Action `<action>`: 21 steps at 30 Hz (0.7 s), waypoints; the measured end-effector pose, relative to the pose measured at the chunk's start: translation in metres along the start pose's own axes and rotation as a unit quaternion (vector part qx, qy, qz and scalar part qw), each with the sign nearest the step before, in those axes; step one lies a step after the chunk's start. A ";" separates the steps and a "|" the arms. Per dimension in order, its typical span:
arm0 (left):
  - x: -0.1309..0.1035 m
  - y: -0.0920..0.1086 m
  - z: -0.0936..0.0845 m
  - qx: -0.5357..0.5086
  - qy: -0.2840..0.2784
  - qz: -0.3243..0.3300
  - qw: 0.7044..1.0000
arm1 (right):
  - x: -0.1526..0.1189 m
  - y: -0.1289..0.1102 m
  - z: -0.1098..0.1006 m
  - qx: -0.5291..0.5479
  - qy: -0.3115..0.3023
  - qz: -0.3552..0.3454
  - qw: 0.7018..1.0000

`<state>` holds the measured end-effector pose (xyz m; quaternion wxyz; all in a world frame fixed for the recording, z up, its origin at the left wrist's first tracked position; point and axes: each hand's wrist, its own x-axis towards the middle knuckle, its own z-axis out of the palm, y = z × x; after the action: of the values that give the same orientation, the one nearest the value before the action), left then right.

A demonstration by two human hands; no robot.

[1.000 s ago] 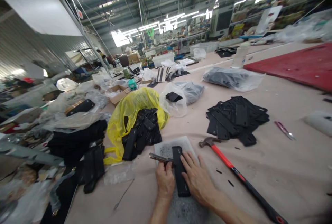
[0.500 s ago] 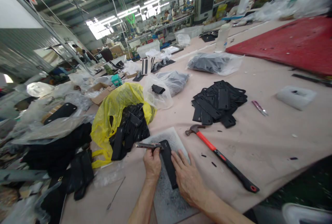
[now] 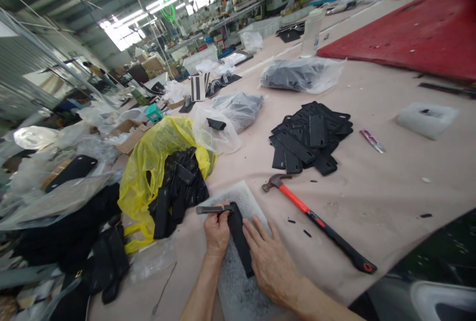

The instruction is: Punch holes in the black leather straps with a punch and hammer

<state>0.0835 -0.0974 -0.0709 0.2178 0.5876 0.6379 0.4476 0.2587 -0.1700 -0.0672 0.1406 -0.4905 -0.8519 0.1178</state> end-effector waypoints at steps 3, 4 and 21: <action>0.000 -0.001 0.002 0.016 -0.007 0.015 1.000 | 0.000 0.000 -0.001 0.003 0.000 -0.003 1.000; 0.000 -0.001 0.003 0.023 -0.008 0.018 1.000 | 0.000 0.000 -0.002 0.005 -0.001 -0.004 1.000; 0.002 -0.007 0.015 0.150 -0.017 0.113 0.982 | 0.002 0.029 -0.030 0.099 0.038 0.039 0.994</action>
<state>0.0915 -0.0903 -0.0844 0.0862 0.6894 0.6237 0.3583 0.2913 -0.1521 -0.0483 0.2161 -0.5114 -0.8102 0.1882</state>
